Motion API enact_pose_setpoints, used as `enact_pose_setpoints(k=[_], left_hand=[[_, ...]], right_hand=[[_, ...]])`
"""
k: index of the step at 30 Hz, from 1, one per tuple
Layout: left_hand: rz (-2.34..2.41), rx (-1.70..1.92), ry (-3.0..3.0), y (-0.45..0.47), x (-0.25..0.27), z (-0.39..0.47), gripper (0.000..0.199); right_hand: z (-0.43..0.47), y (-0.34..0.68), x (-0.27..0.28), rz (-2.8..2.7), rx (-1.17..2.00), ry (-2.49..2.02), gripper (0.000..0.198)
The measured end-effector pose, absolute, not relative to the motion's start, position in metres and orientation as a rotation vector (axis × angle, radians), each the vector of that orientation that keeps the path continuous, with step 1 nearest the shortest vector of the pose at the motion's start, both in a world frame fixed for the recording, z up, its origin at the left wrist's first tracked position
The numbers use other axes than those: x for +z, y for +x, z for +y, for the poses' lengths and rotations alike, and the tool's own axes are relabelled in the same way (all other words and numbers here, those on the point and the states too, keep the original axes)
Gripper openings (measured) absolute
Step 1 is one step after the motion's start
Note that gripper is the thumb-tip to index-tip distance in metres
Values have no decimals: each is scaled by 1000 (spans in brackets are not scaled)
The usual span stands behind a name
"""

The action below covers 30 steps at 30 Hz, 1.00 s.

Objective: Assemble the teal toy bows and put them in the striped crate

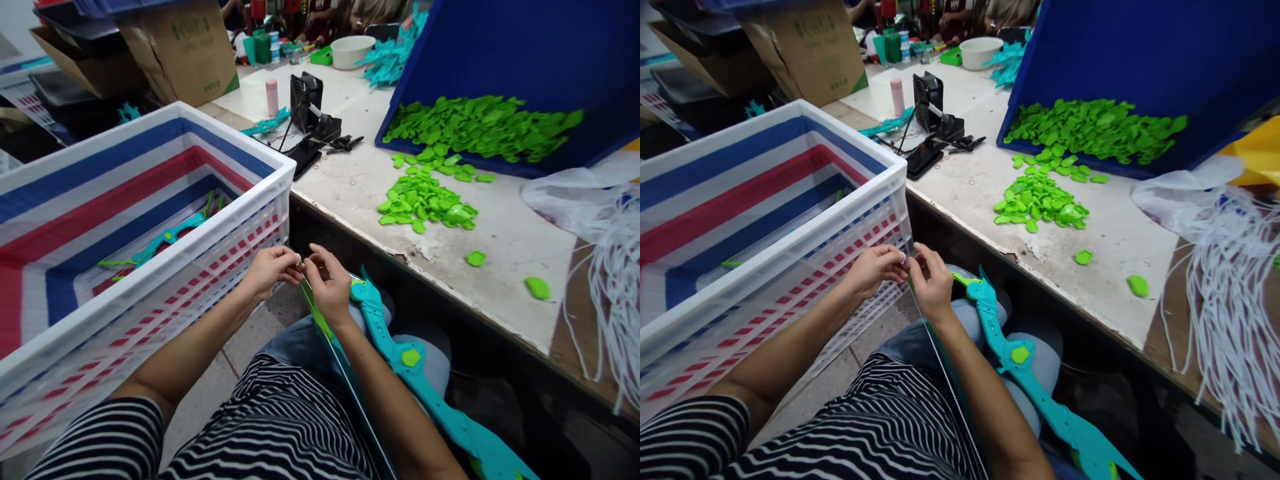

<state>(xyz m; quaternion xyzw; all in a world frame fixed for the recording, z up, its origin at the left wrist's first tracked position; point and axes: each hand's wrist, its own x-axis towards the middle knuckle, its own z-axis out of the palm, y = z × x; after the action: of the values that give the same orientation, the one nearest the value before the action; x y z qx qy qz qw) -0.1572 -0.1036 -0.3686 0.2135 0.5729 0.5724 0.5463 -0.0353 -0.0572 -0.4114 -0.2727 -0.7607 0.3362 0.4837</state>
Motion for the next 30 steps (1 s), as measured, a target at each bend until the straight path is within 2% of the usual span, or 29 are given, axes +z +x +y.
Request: enact_pose_setpoints(k=[4,12,20,24,27,30], left_hand=[[1348,1296,518,-161,-364,-103,11],[1472,1111,852,-167,-363,-109,6],[1605,1077,1118,-174,-374,-122,11],[1617,954,1206,-179,-377,-133,16],[1712,930,1281,-176,-379,-136,18],[1736,1053,1303,-169,-381,-138,18]], right_hand=[[-52,-34,-404,-1951,679,-566,13],[-47,-28,-392,-2190,537,-634,16],[-56,-25,-414,-1991,908,-614,15],[-63,-26,-424,-2117,698,-508,17],[-67,-33,-430,-2117,502,-632,19],[-68,-26,-433,-2067,553,-689,17]])
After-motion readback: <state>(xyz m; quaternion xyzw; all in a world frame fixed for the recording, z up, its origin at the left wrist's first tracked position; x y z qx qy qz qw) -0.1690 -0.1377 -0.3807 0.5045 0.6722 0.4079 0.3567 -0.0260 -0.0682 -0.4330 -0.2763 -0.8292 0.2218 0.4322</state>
